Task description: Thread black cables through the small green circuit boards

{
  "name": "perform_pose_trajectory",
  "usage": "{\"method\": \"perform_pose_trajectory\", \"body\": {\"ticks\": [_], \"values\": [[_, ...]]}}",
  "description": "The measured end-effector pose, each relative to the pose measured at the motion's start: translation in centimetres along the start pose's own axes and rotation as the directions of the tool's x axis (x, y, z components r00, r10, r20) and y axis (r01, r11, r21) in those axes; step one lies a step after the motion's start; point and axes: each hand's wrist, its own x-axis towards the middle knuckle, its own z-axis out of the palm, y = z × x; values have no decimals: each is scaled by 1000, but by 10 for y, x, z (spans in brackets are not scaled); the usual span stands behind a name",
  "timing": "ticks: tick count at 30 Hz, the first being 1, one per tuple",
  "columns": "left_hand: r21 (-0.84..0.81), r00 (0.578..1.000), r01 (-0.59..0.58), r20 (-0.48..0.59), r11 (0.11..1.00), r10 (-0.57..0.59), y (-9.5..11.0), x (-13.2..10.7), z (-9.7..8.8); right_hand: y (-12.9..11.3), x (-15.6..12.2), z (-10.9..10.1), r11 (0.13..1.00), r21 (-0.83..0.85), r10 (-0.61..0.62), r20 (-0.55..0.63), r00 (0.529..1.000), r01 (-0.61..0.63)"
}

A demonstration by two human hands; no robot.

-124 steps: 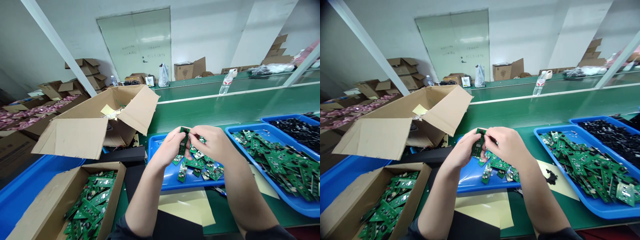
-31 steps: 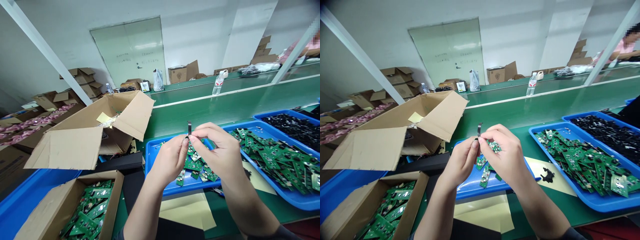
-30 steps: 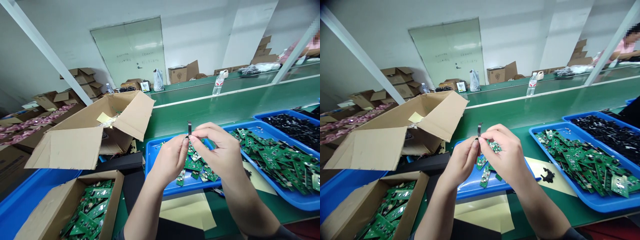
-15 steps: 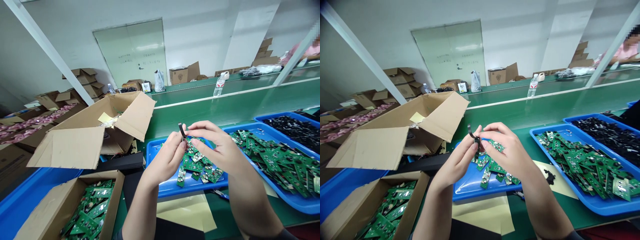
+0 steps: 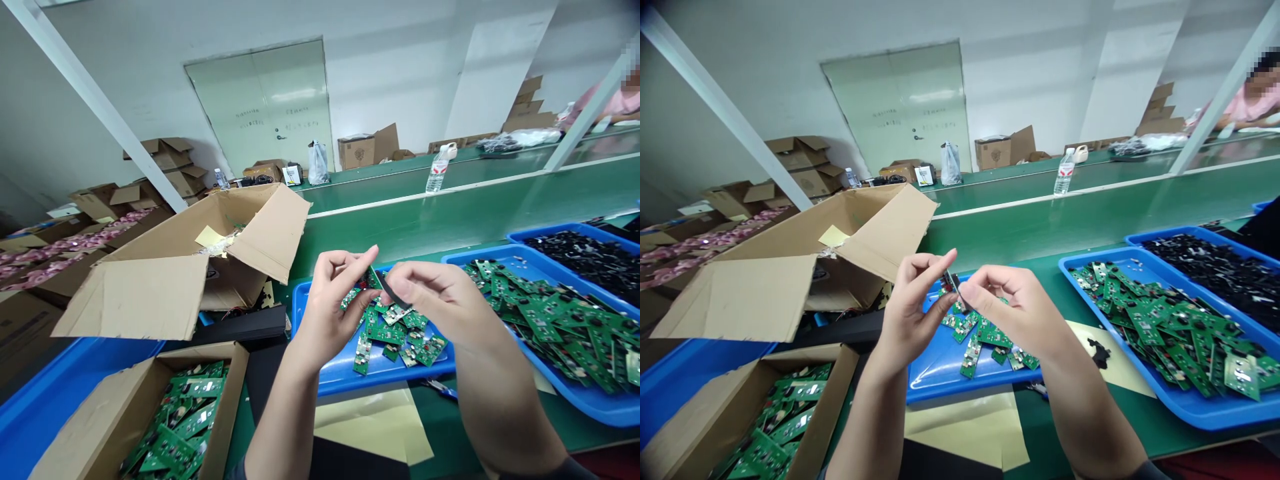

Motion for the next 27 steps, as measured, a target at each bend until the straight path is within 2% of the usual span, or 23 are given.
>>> {"method": "perform_pose_trajectory", "body": {"ticks": [4, 10, 13, 19, 23, 27], "values": [[24, 1000, -12, -27, 1000, 13, 1, 2, 0, -2, 0, 1, 998, 8, 56, 14, 998, -56], [-105, 993, 41, -106, 994, -52, -3, 2, 1, -3, 2, 0, 991, 57, 119, 87, 989, -124], [-144, 994, 50, -89, 988, -63, -2, 3, -1, -1, 5, -2, 983, 88, 143, 158, 977, -159], [-141, 999, -5, -33, 990, 1, 0, 3, -4, 8, 8, -7, 957, 150, 203, 271, 941, -250], [-173, 999, 32, 7, 984, -31, 0, 2, -4, 11, 8, -8, 966, 113, 200, 229, 953, -231], [-304, 992, 123, 26, 945, -121, 1, 1, -2, 9, 8, -3, 979, 77, 173, 159, 972, -187]]}}
